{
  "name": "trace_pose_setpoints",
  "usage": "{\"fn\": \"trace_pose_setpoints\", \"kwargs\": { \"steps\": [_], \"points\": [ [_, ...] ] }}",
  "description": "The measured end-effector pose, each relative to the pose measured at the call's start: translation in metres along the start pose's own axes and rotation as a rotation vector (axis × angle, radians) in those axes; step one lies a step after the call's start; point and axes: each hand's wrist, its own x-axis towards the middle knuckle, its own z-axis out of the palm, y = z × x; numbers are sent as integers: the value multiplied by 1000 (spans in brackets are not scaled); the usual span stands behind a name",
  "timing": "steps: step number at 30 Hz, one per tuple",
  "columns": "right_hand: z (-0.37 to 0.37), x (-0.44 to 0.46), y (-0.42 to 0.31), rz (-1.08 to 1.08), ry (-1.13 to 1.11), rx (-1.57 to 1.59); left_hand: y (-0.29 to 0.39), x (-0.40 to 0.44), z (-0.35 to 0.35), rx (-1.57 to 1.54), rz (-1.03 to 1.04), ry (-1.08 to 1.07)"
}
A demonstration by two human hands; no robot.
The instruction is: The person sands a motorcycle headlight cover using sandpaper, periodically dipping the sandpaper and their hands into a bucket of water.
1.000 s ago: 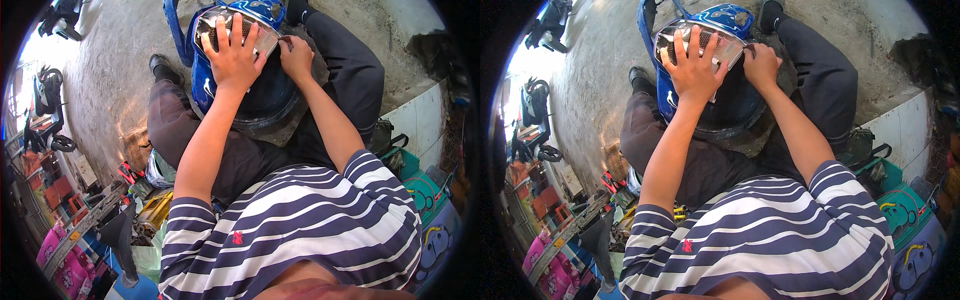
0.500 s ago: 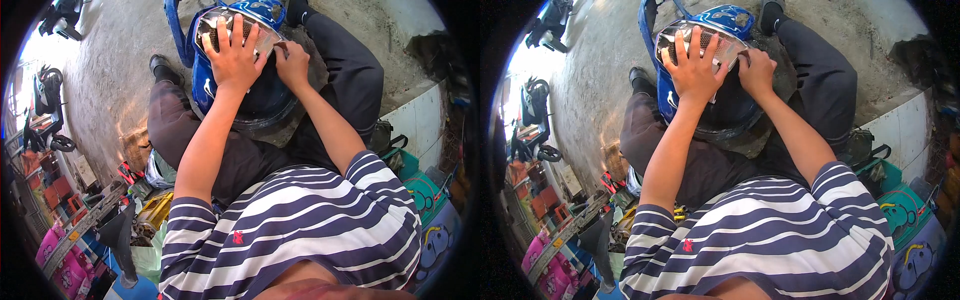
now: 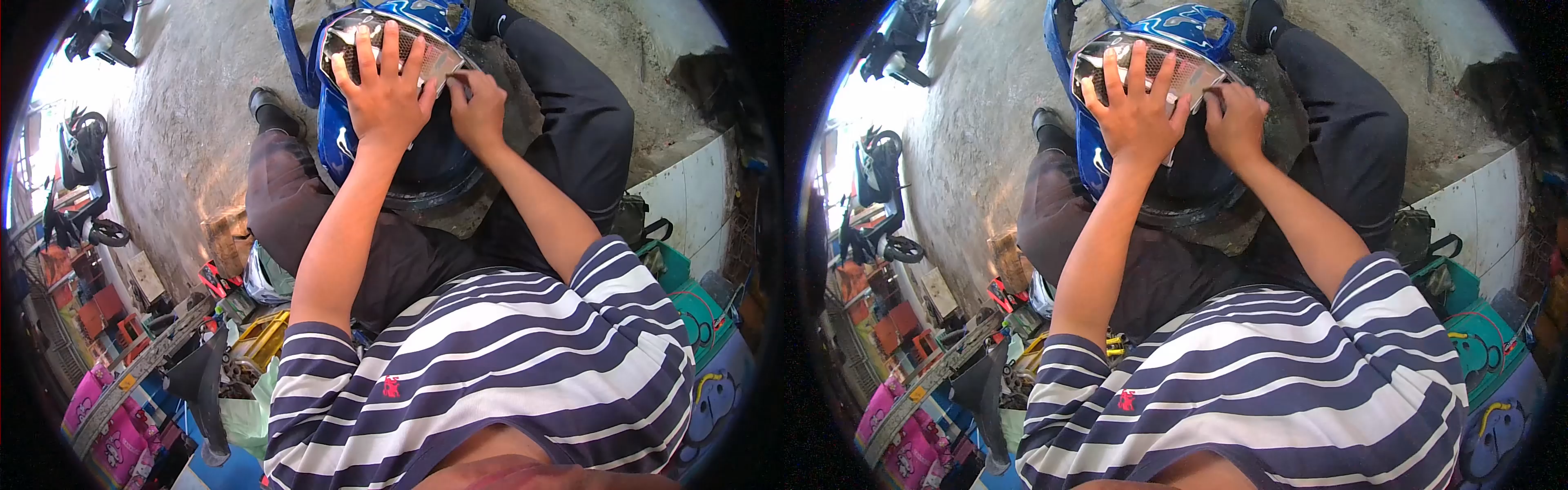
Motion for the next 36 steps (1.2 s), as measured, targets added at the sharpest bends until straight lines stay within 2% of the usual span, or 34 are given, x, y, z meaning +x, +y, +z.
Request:
{"fn": "trace_pose_setpoints", "kwargs": {
  "steps": [2, 5, 10, 14, 20, 23, 26, 30, 36],
  "points": [
    [-4, -10, -5, -56, -6, 16, 1, -1, 5, 23, -12, 4],
    [4, 5, 9, 41, 53, -9, 1, -1, 3, -8, 4, 22],
    [-6, -13, -9, -69, -5, -45, 1, 0, 2, -10, -1, 20],
    [-4, -2, 0, -161, 70, -123, 0, 0, 5, 0, 0, 24],
    [-10, -10, -14, -158, -5, -93, 1, 0, 4, -14, -2, 30],
    [-3, -4, -8, -152, 77, -81, 0, -1, 3, -7, -2, 25],
    [-4, -18, -17, -135, -4, -21, 1, 0, 4, -4, -2, 27],
    [-2, -8, -8, -89, 42, 10, 1, 1, 5, -11, -3, 30],
    [-10, -17, -17, -150, -19, -20, 2, 1, 5, 40, -16, -1]
  ]
}}
